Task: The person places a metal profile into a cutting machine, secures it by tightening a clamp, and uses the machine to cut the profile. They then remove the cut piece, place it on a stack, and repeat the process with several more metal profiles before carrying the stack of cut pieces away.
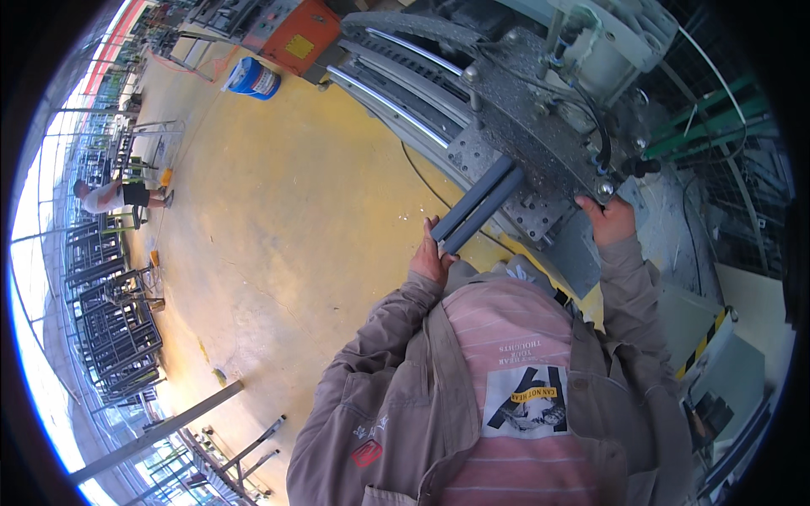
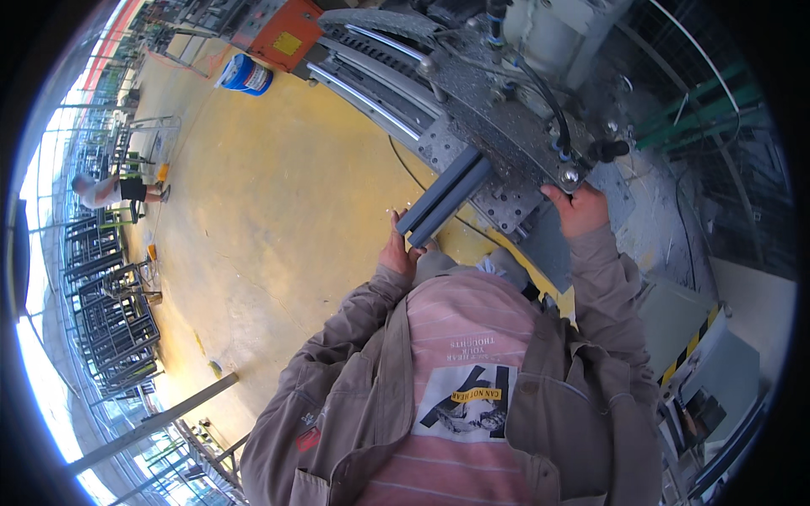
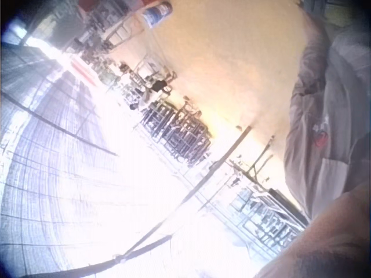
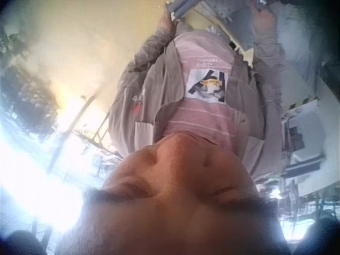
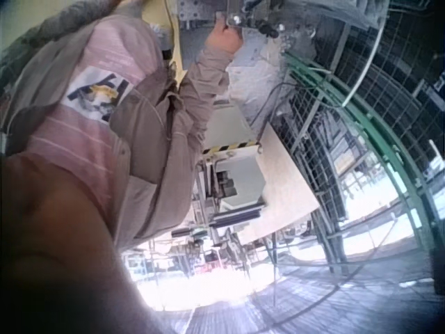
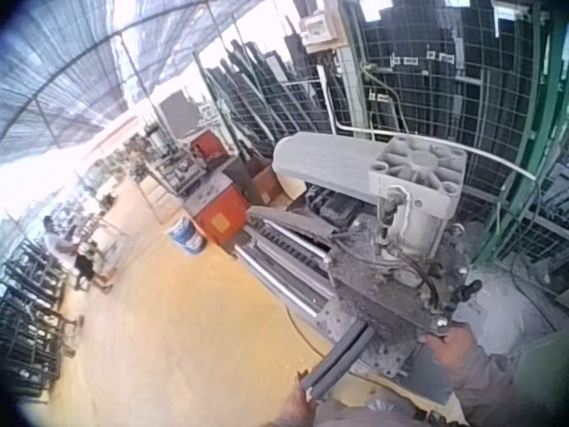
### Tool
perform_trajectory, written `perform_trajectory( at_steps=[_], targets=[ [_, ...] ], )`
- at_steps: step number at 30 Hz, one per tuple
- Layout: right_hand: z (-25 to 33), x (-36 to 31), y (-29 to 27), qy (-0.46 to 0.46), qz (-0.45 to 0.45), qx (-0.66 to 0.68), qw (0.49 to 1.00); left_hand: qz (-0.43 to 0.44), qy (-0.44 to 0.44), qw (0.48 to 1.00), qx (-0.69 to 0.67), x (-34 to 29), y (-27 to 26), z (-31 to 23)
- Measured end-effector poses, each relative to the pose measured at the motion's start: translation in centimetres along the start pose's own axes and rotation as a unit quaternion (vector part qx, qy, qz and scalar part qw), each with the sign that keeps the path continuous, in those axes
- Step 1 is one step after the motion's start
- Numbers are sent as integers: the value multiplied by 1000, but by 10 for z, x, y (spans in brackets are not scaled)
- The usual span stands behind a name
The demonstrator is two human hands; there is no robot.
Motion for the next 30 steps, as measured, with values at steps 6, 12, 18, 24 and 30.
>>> perform_trajectory(
  at_steps=[6,12,18,24,30],
  targets=[
    [-46,28,21,8,-39,-37,998,19,-43,997,-54,38,41,19],
    [-116,21,-4,11,-27,-16,999,22,-110,983,-146,30,128,-16],
    [-210,56,-35,23,-50,29,998,7,-125,969,-213,61,181,-66],
    [-209,72,-53,56,-31,-121,991,-65,-61,978,-187,70,194,-81],
    [-189,79,-73,74,-18,-48,996,-76,-9,982,-172,79,220,-104]
  ],
)
Point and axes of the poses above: each hand's wrist, its own x-axis towards the middle knuckle, its own y-axis out of the palm, z = x × y, the point moved 7 cm from there along x, towards the middle knuckle, and after that the axes turned 13 degrees about -z, right-handed, at the moved point
